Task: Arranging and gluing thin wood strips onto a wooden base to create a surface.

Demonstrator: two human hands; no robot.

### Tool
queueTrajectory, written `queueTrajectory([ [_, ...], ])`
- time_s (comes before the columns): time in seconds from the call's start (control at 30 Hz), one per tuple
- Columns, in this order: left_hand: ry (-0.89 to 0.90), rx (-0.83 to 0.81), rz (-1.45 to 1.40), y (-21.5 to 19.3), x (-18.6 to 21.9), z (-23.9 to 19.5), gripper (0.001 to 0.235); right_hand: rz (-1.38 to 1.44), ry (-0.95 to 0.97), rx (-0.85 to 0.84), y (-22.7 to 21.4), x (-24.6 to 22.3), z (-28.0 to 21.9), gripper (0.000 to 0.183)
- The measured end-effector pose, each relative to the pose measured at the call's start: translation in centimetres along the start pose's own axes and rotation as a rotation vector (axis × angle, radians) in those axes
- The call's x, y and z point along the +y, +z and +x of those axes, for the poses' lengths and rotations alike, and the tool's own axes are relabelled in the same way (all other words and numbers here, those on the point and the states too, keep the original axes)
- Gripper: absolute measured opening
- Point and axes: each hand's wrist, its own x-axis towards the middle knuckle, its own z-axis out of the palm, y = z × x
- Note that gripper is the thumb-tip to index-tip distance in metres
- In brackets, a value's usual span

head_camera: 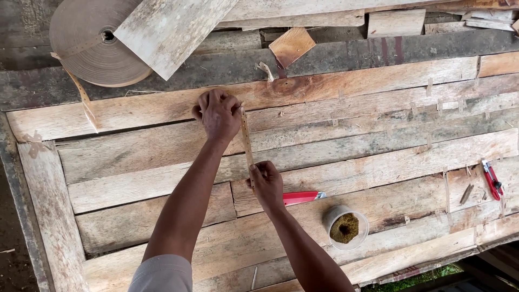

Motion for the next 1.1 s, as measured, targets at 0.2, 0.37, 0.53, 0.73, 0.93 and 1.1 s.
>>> queueTrajectory([
  [0.2,-0.104,-0.069,-0.008,-0.1,0.5,1.3,0.023,0.051,0.016,-0.014,-0.3,0.2,0.6,0.021],
  [0.37,-0.176,-0.106,0.014,-0.2,0.8,1.8,0.019,0.068,0.043,-0.009,-0.5,1.1,0.8,0.022],
  [0.53,-0.234,-0.144,0.006,-2.3,2.6,1.9,0.019,0.084,0.067,-0.007,-0.4,-0.4,-0.2,0.022],
  [0.73,-0.250,-0.087,-0.051,-3.5,3.6,1.9,0.026,0.107,0.044,-0.023,-0.5,-0.7,-0.4,0.022],
  [0.93,-0.229,-0.051,-0.053,-2.9,3.1,1.8,0.026,0.098,0.016,0.008,-0.5,-1.5,-0.7,0.020],
  [1.1,-0.117,0.020,-0.042,-3.2,2.7,1.0,0.025,0.091,0.024,0.020,-0.3,-1.5,-0.7,0.019],
])
